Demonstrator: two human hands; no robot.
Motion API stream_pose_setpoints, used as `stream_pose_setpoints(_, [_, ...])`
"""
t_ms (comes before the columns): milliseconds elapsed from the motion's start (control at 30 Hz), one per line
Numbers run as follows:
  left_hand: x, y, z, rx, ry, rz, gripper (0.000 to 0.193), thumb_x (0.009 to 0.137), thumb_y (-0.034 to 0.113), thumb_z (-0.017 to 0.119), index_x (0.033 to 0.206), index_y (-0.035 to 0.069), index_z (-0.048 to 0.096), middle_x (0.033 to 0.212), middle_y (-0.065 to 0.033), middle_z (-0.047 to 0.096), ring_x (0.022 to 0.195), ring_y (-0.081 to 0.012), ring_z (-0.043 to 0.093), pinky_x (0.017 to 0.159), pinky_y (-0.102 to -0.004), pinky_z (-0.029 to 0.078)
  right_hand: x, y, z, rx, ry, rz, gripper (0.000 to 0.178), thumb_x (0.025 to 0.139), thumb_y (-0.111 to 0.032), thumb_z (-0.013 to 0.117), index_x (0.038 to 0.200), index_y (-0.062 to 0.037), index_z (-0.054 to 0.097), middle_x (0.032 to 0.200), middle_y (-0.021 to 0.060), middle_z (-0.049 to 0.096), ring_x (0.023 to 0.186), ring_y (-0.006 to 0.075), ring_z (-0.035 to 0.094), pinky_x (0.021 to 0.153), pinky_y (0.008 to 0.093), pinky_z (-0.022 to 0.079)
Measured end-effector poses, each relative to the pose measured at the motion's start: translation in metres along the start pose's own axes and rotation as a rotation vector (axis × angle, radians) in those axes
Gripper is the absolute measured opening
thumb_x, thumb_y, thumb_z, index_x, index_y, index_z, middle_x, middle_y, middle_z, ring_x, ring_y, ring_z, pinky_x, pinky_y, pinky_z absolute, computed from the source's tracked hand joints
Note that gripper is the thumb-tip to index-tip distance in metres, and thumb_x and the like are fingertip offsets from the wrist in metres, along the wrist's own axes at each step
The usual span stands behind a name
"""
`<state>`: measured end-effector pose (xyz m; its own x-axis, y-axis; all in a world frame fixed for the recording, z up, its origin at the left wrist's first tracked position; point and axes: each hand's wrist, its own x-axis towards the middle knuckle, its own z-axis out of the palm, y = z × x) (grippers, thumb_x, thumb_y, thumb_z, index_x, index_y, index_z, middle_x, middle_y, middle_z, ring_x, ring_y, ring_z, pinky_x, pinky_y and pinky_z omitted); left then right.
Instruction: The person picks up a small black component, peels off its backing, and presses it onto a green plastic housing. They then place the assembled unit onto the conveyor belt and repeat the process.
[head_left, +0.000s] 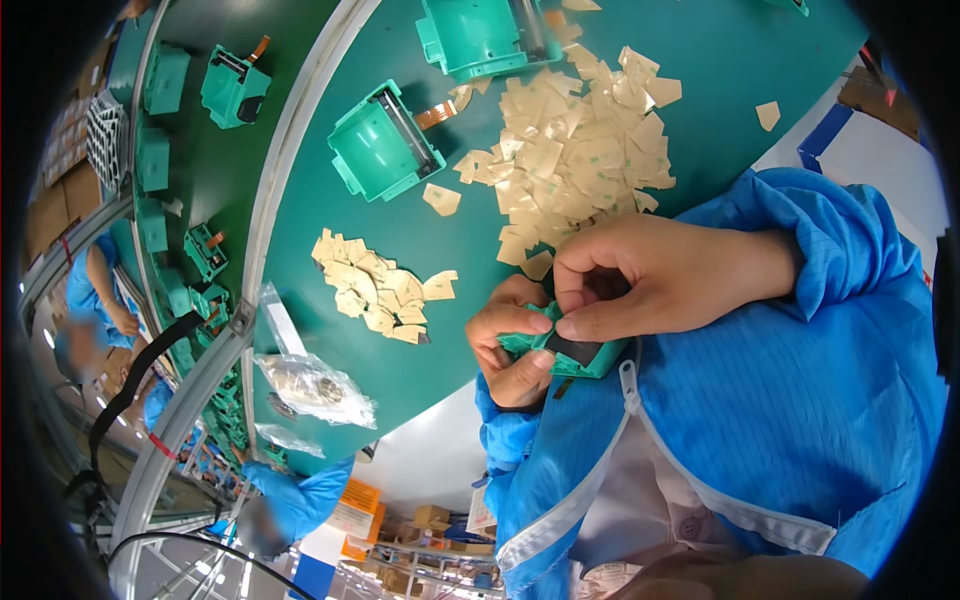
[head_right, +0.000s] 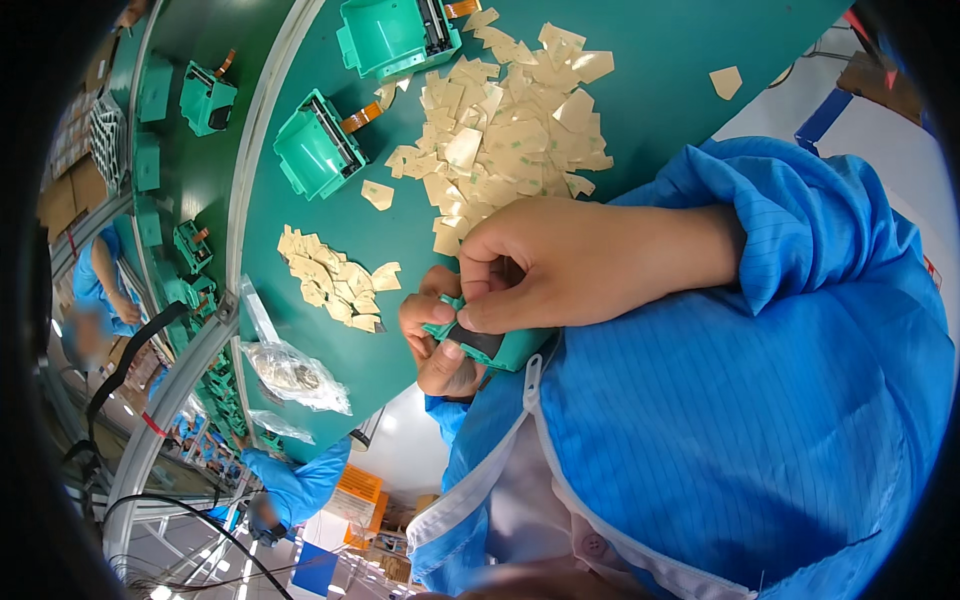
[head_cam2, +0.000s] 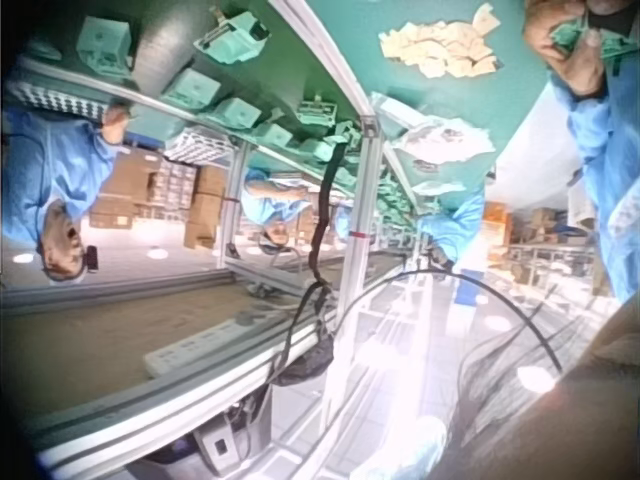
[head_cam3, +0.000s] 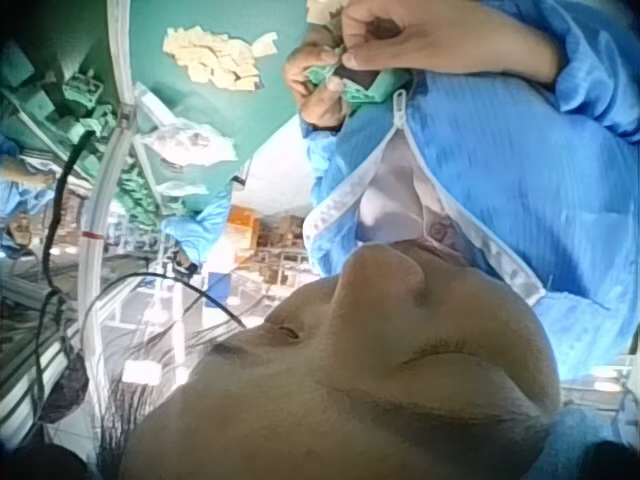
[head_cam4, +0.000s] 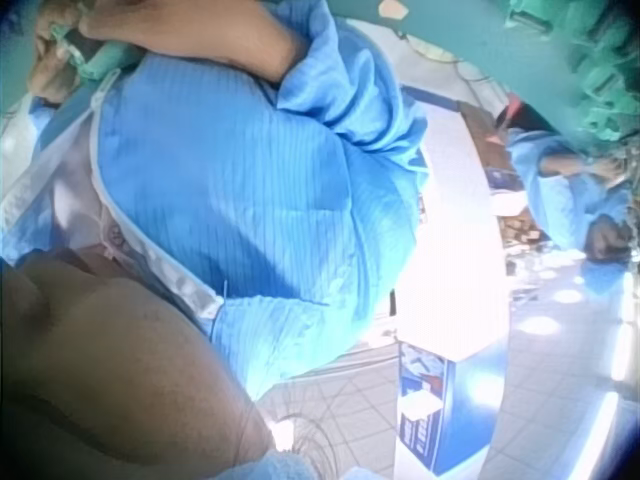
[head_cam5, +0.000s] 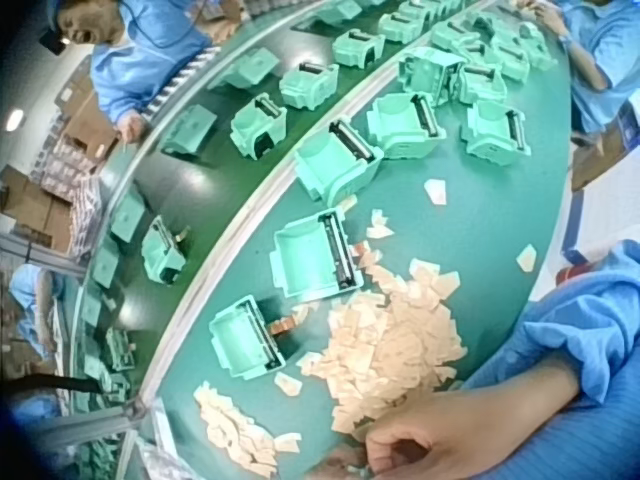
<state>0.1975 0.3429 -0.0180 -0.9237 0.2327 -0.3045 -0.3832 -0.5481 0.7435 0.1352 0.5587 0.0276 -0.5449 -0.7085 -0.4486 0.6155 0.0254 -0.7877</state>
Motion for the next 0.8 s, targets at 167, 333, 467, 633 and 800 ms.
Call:
stream_pose_setpoints(167, [0.0001, -0.0010, 0.0029, -0.011, 0.025, -0.014, 0.032, 0.061, 0.013, 0.077, 0.090, 0.002, 0.069, 0.085, -0.0128, 0.057, 0.074, -0.0186, 0.053, 0.067, -0.0280, 0.040, -0.0008, -0.0005, -0.0010, 0.001, 0.020, -0.007, 0.023, 0.093, -0.024, 0.070, 0.088, -0.0024, 0.062, 0.075, -0.0003, 0.058, 0.067, 0.0060, 0.050, 0.057, 0.0237, 0.040])
stream_pose_setpoints(333, [0.0001, -0.0023, 0.0011, -0.024, 0.007, -0.002, 0.032, 0.062, 0.013, 0.077, 0.090, 0.003, 0.069, 0.085, -0.0129, 0.057, 0.074, -0.0190, 0.053, 0.067, -0.0285, 0.041, -0.0004, -0.0006, -0.0005, -0.009, 0.031, 0.001, 0.023, 0.092, -0.023, 0.070, 0.088, -0.0026, 0.062, 0.074, -0.0001, 0.059, 0.066, 0.0064, 0.051, 0.056, 0.0239, 0.040])
stream_pose_setpoints(467, [0.0001, -0.0024, 0.0008, -0.037, 0.003, 0.001, 0.031, 0.062, 0.013, 0.077, 0.091, 0.003, 0.069, 0.085, -0.0128, 0.057, 0.074, -0.0192, 0.053, 0.067, -0.0288, 0.041, 0.0001, -0.0028, -0.0002, -0.015, 0.043, 0.007, 0.024, 0.092, -0.024, 0.071, 0.087, -0.0029, 0.062, 0.073, 0.0002, 0.059, 0.065, 0.0067, 0.052, 0.056, 0.0239, 0.040])
stream_pose_setpoints(633, [-0.0009, -0.0013, 0.0018, -0.021, 0.011, -0.017, 0.031, 0.062, 0.013, 0.076, 0.091, 0.003, 0.069, 0.085, -0.0126, 0.056, 0.075, -0.0193, 0.053, 0.067, -0.0288, 0.041, -0.0004, -0.0038, 0.0002, -0.010, 0.050, 0.027, 0.025, 0.091, -0.026, 0.071, 0.087, -0.0031, 0.062, 0.072, 0.0003, 0.059, 0.065, 0.0069, 0.052, 0.055, 0.0241, 0.040])
stream_pose_setpoints(800, [-0.0009, -0.0001, 0.0042, -0.009, 0.012, -0.025, 0.031, 0.063, 0.013, 0.076, 0.091, 0.003, 0.069, 0.085, -0.0128, 0.056, 0.074, -0.0193, 0.052, 0.068, -0.0287, 0.041, -0.0023, -0.0069, -0.0008, -0.010, 0.050, 0.043, 0.026, 0.091, -0.026, 0.071, 0.086, -0.0034, 0.061, 0.072, 0.0004, 0.059, 0.064, 0.0069, 0.052, 0.054, 0.0243, 0.040])
